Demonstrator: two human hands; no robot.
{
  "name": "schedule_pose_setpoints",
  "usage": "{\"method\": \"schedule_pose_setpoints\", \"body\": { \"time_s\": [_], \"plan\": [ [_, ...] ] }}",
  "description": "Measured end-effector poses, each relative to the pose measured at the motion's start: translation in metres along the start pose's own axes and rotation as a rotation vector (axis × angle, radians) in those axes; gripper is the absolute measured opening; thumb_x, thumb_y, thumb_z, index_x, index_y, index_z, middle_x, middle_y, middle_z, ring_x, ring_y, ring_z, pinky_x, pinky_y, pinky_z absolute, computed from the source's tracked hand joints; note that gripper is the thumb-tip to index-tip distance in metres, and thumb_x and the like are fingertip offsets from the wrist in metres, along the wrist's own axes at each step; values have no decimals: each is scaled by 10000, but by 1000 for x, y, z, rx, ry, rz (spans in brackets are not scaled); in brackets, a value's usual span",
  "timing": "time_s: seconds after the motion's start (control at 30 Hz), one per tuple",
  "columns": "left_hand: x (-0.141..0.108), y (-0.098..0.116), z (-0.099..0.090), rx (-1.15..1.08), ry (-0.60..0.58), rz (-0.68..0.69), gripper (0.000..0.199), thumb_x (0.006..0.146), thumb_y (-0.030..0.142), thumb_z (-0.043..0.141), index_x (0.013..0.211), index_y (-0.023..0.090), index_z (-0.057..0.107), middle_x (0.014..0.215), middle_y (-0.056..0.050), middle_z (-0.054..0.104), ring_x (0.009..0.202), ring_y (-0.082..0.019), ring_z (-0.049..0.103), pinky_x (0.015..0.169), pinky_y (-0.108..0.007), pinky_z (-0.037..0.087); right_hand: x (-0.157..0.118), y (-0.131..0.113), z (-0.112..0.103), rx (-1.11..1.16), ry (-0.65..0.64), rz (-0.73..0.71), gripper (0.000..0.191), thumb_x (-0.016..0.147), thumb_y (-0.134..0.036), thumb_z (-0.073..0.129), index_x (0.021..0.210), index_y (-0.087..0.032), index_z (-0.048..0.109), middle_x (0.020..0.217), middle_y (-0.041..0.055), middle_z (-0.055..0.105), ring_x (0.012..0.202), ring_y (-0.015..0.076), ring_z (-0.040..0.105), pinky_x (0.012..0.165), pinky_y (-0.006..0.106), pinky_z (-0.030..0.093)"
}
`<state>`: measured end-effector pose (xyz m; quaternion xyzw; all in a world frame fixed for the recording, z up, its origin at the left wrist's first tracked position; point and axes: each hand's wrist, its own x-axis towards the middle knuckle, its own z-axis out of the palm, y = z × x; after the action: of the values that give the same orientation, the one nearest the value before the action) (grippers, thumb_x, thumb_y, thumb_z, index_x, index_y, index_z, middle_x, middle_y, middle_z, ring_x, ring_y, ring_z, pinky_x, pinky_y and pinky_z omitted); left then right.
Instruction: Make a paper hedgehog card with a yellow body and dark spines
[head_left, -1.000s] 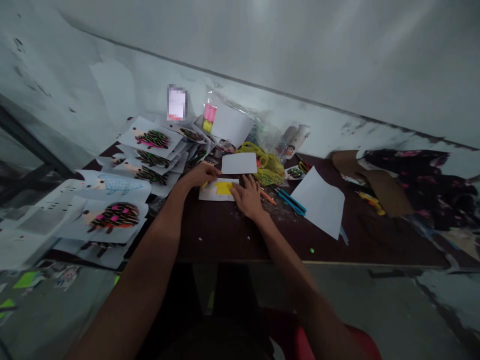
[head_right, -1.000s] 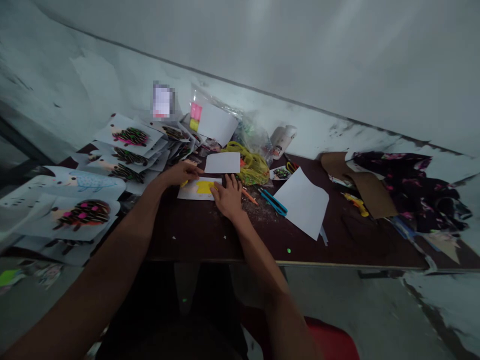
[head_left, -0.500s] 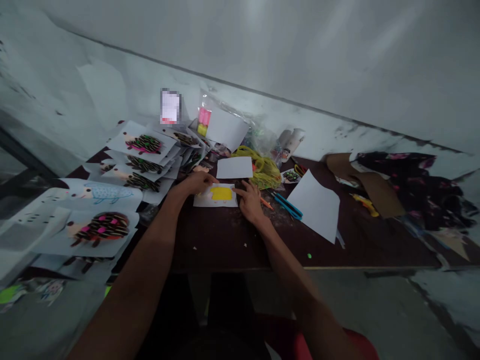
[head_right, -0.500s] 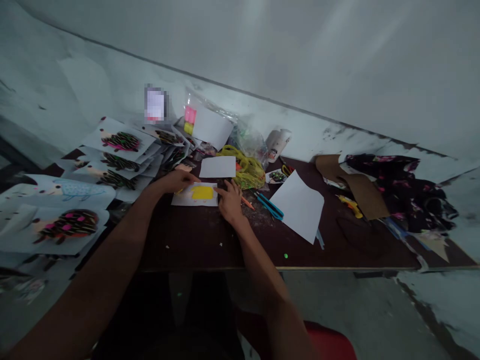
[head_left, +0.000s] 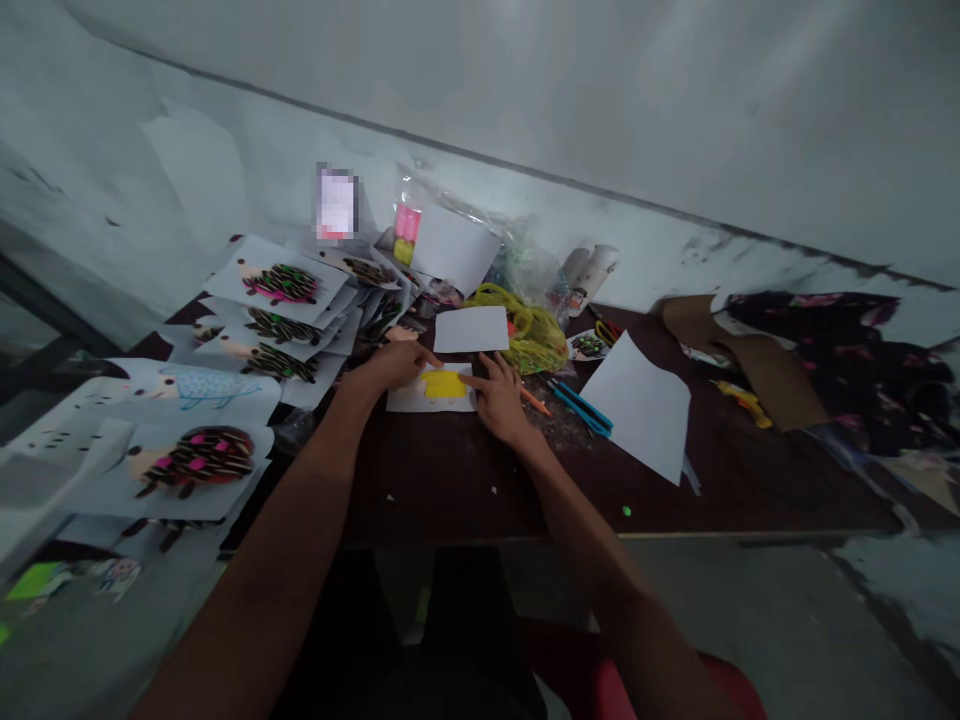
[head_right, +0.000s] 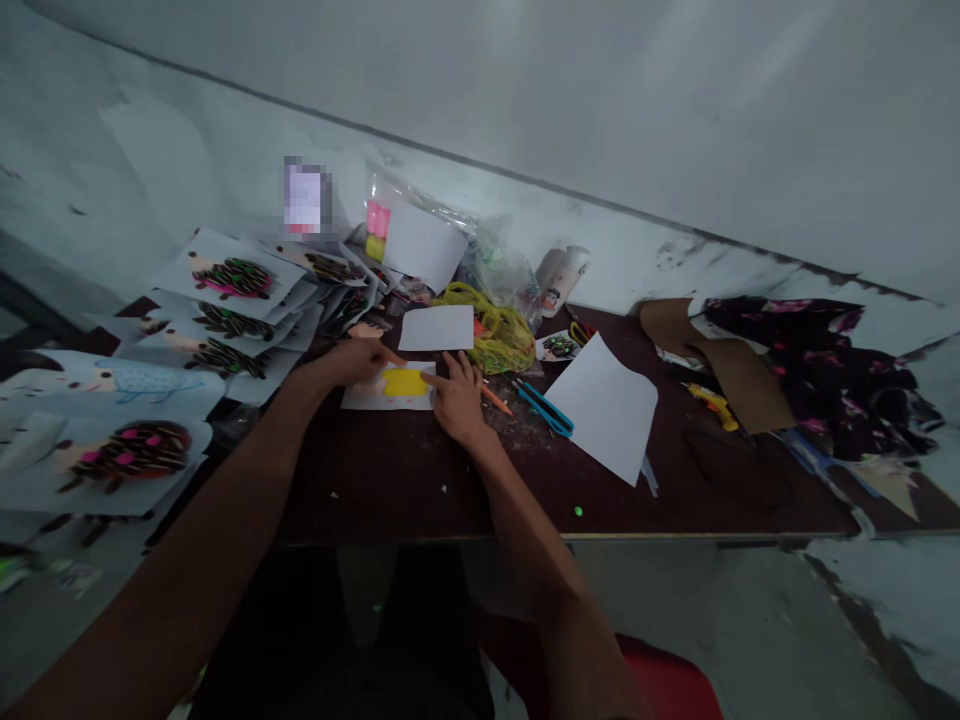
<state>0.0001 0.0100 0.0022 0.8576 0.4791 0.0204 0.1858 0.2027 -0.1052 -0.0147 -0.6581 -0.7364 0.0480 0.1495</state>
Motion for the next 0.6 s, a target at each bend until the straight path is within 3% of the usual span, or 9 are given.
{"method": "schedule_pose_setpoints", "body": {
  "time_s": [0.1, 0.27, 0.47, 0.6],
  "plan": [
    [-2, 2, -1, 4, 7, 5, 449, 935, 161, 468, 1261, 283, 752, 1023, -71, 797, 797, -160, 679, 678, -209, 450, 0, 2, -1, 0, 27, -23, 538, 869, -81, 538, 1301, -350, 711, 1613, 40, 434, 1556, 320, 224, 1223, 609, 184],
    [-5, 7, -5, -3, -5, -30, 432, 949, 175, 471, 1255, 286, 756, 1081, -82, 793, 848, -178, 703, 728, -216, 480, 4, -1, -5, 1, 85, 9, 565, 872, -63, 492, 1333, -321, 693, 1630, 45, 409, 1549, 300, 252, 1227, 564, 220],
    [-3, 5, -3, 3, 13, -15, 428, 931, 172, 486, 1234, 285, 766, 1096, -84, 795, 883, -176, 710, 707, -198, 487, 8, -9, -4, -50, -10, -14, 506, 887, -114, 521, 1330, -284, 697, 1643, 86, 385, 1557, 331, 229, 1225, 594, 206],
    [-1, 4, -1, 4, 23, 5, 430, 931, 179, 484, 1238, 295, 762, 1066, -83, 801, 861, -164, 706, 685, -190, 479, 6, -11, -5, -70, 8, -27, 490, 897, -111, 517, 1299, -309, 714, 1643, 64, 387, 1564, 334, 206, 1221, 618, 185]
  ]
}}
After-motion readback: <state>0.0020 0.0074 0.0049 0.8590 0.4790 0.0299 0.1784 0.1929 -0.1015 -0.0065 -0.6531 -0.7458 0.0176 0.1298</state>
